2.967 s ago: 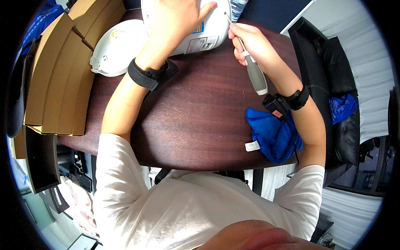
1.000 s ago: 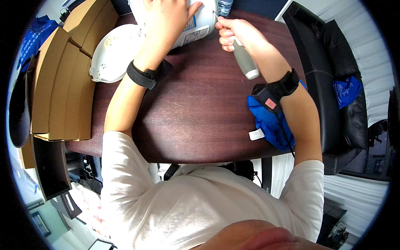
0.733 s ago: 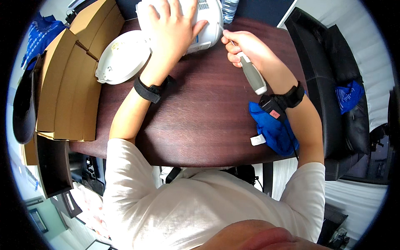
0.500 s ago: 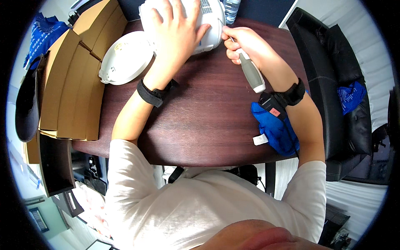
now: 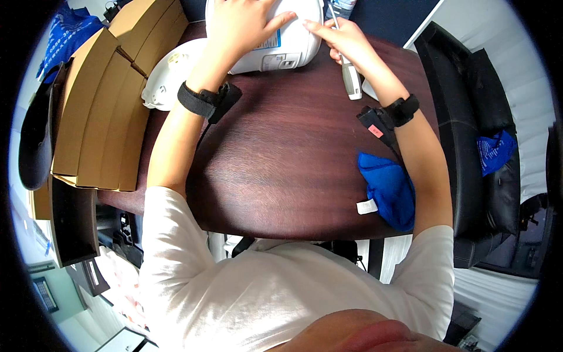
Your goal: The person uses a screwdriver to remove screws from the base of a white rice cooker. They then pry open the casing and remove the bottom cover, exposing the internal components.
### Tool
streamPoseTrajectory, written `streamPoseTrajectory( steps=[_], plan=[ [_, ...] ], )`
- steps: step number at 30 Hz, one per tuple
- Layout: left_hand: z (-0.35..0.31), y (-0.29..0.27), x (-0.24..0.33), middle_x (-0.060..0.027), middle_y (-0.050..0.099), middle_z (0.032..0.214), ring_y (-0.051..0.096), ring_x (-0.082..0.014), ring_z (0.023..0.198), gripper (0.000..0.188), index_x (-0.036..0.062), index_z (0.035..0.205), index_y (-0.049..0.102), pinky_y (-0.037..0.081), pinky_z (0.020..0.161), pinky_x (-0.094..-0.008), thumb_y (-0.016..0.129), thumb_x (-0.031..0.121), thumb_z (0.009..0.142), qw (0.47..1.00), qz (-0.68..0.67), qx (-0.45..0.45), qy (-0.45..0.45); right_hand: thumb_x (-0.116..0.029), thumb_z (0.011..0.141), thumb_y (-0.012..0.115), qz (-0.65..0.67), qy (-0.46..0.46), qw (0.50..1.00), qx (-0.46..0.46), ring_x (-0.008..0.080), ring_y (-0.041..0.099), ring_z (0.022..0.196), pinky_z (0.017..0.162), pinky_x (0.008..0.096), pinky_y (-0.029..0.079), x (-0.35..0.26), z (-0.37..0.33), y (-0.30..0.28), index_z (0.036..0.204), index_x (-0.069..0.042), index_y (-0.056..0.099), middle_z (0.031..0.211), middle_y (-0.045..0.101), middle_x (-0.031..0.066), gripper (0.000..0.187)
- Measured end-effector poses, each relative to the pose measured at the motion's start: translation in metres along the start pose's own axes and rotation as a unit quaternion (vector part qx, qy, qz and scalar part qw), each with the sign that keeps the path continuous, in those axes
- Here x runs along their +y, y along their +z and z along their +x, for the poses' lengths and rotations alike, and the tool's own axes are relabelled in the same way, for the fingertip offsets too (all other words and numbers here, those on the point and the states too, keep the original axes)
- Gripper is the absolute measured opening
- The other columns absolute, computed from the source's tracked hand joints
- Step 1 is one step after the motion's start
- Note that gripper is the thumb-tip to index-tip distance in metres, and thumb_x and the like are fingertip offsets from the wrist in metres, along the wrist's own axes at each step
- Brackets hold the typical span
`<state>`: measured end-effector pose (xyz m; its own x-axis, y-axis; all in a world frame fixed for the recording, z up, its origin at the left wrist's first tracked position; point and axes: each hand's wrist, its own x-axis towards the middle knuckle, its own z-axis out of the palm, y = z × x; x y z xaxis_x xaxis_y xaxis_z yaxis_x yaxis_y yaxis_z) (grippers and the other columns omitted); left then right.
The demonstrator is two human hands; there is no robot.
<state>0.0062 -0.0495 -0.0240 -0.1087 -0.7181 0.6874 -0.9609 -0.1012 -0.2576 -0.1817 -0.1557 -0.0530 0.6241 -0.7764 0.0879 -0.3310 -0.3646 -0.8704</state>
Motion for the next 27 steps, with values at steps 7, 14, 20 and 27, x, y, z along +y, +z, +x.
streamPoseTrajectory(
  steps=[7,14,20,27],
  plan=[
    [0.012,0.010,-0.016,-0.0221,0.061,0.120,0.057,-0.0355,0.112,0.056,0.0094,0.129,0.058,0.042,0.092,-0.0461,0.050,0.052,0.092,1.000,-0.016,-0.005,0.017,-0.063,0.072,0.077,-0.022,-0.086,0.996,0.031,0.0073,0.049,0.039,0.035,0.0211,0.039,0.024,0.031,0.004,0.080,0.002,0.058,0.054,0.052,0.0022,0.068],
    [0.026,0.005,-0.023,-0.0201,0.064,0.108,0.060,-0.0341,0.105,0.051,0.0079,0.121,0.060,0.044,0.090,-0.0457,0.055,0.048,0.090,0.994,-0.081,-0.072,0.001,-0.068,0.072,0.074,-0.041,-0.081,0.996,0.009,0.0080,0.051,0.039,0.036,0.0208,0.041,0.028,0.047,-0.001,0.068,-0.002,0.058,0.051,0.051,0.0014,0.069],
    [0.010,0.012,-0.035,-0.0199,0.063,0.106,0.059,-0.0365,0.105,0.040,0.0016,0.111,0.062,0.043,0.095,-0.0497,0.069,0.030,0.083,0.973,-0.070,0.218,-0.001,-0.077,0.071,0.066,-0.041,-0.057,0.997,0.035,0.0099,0.055,0.042,0.038,0.0220,0.045,0.038,0.050,0.004,0.063,-0.001,0.058,0.051,0.053,0.0037,0.077],
    [-0.059,0.035,-0.052,-0.0254,0.067,0.096,0.069,-0.0290,0.088,0.077,-0.0115,0.108,0.058,0.055,0.074,-0.0358,0.071,0.060,0.080,0.898,-0.333,-0.060,-0.282,-0.074,0.080,0.059,-0.052,-0.039,0.995,0.074,0.0111,0.052,0.038,0.038,0.0243,0.042,0.030,0.041,0.016,0.051,-0.007,0.052,0.044,0.048,0.0012,0.073]
  ],
)
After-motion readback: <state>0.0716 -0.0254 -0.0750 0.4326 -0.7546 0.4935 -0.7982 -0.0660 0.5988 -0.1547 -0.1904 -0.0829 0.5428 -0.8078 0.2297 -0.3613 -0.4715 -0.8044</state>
